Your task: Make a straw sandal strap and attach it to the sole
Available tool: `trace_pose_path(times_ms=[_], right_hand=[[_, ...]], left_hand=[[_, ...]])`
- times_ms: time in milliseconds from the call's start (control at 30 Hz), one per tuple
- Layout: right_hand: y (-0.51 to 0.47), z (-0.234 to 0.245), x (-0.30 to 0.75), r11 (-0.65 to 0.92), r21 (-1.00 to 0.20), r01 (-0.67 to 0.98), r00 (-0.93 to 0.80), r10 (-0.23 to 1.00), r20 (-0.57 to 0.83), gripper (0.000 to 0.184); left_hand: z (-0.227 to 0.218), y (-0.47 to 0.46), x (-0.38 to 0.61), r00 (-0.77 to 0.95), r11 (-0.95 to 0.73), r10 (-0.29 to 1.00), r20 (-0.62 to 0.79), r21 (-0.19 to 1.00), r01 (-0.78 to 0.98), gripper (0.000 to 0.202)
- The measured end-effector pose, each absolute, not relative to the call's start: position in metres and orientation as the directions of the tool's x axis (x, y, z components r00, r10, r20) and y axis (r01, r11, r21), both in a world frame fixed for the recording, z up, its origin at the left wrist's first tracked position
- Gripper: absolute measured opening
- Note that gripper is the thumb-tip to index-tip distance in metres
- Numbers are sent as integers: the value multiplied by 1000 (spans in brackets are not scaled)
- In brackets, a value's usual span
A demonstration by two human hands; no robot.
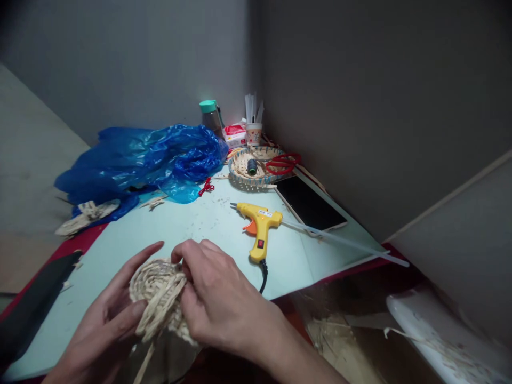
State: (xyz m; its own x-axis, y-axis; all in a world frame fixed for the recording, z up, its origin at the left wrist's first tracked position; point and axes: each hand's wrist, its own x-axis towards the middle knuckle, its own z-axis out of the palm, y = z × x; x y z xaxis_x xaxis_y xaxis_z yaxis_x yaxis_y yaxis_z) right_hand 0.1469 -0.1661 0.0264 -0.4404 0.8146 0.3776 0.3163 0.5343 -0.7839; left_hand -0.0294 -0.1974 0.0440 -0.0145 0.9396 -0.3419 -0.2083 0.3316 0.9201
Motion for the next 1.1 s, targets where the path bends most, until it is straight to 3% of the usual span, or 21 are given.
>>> trace_pose_path(times_ms=[233,533,800,933,1100], right_hand=[[-173,42,147,555,-758,342,-562,768,308,28],[-175,48,150,766,-574,290,-611,610,505,22],[-184,50,155,717,-618,322,-590,662,462,14],[-189,52,161,692,-668,275,-566,678,469,19],[-198,45,160,655,-708,264,-385,745,545,18]], left_hand=[[32,-189,-40,66,339,940,-333,936,-96,50],[28,-192,-41,-160,275,946,-281,959,-61,58],[30,-194,-38,-188,242,955,-229,969,49,51],[32,-195,-36,-154,255,953,-260,966,-50,52],[32,-198,-28,-158,245,950,-270,956,-158,51]])
